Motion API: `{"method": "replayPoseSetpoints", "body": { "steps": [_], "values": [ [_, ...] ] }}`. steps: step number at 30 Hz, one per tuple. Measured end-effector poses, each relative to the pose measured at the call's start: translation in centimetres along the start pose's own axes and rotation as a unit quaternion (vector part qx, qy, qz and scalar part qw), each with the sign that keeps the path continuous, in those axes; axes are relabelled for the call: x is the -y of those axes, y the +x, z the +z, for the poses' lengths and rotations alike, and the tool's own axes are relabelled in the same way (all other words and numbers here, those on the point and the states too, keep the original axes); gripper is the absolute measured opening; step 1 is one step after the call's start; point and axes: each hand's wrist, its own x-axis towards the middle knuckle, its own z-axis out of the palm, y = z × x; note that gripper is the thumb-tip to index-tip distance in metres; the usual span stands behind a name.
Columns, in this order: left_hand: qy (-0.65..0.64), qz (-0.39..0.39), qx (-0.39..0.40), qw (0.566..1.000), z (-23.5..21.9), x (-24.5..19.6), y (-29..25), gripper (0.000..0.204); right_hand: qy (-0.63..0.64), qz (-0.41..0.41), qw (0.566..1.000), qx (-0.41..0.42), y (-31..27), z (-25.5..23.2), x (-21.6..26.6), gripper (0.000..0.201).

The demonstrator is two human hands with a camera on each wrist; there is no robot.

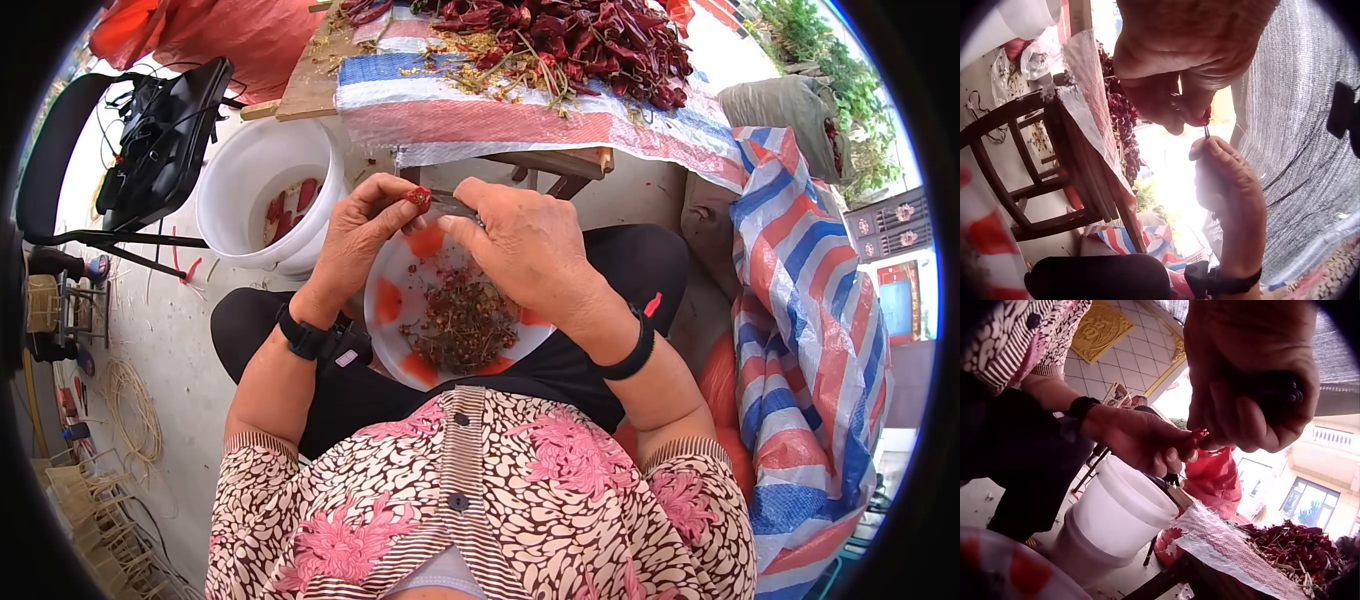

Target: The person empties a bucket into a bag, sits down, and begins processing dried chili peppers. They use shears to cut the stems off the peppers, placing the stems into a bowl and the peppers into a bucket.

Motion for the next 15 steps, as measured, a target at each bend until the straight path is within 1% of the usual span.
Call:
{"method": "replayPoseSetpoints", "body": {
  "steps": [3, 6, 9, 12, 15],
  "values": [
    [0.03, 0.017, -0.002, 0.999, -0.1, 0.4, 0.1, 0.014, 0.009, 0.016, 1.0, 0.011, -0.1, -0.2, 0.2, 0.027],
    [0.022, 0.016, -0.002, 1.0, 0.2, 0.2, 0.1, 0.014, 0.016, 0.02, 1.0, 0.013, -0.3, -0.2, 0.1, 0.028],
    [0.05, 0.013, -0.001, 0.999, 0.3, 0.2, 0.0, 0.014, 0.014, 0.023, 0.999, 0.026, -0.1, -0.1, 0.1, 0.029],
    [0.048, 0.029, -0.003, 0.998, 0.3, 0.8, 0.0, 0.012, 0.006, 0.029, 0.999, 0.037, -0.1, -0.1, 0.1, 0.028],
    [0.082, 0.024, -0.024, 0.996, 0.3, 1.5, -0.2, 0.012, -0.021, 0.037, 0.998, 0.052, -0.2, -0.1, 0.3, 0.027]
  ]
}}
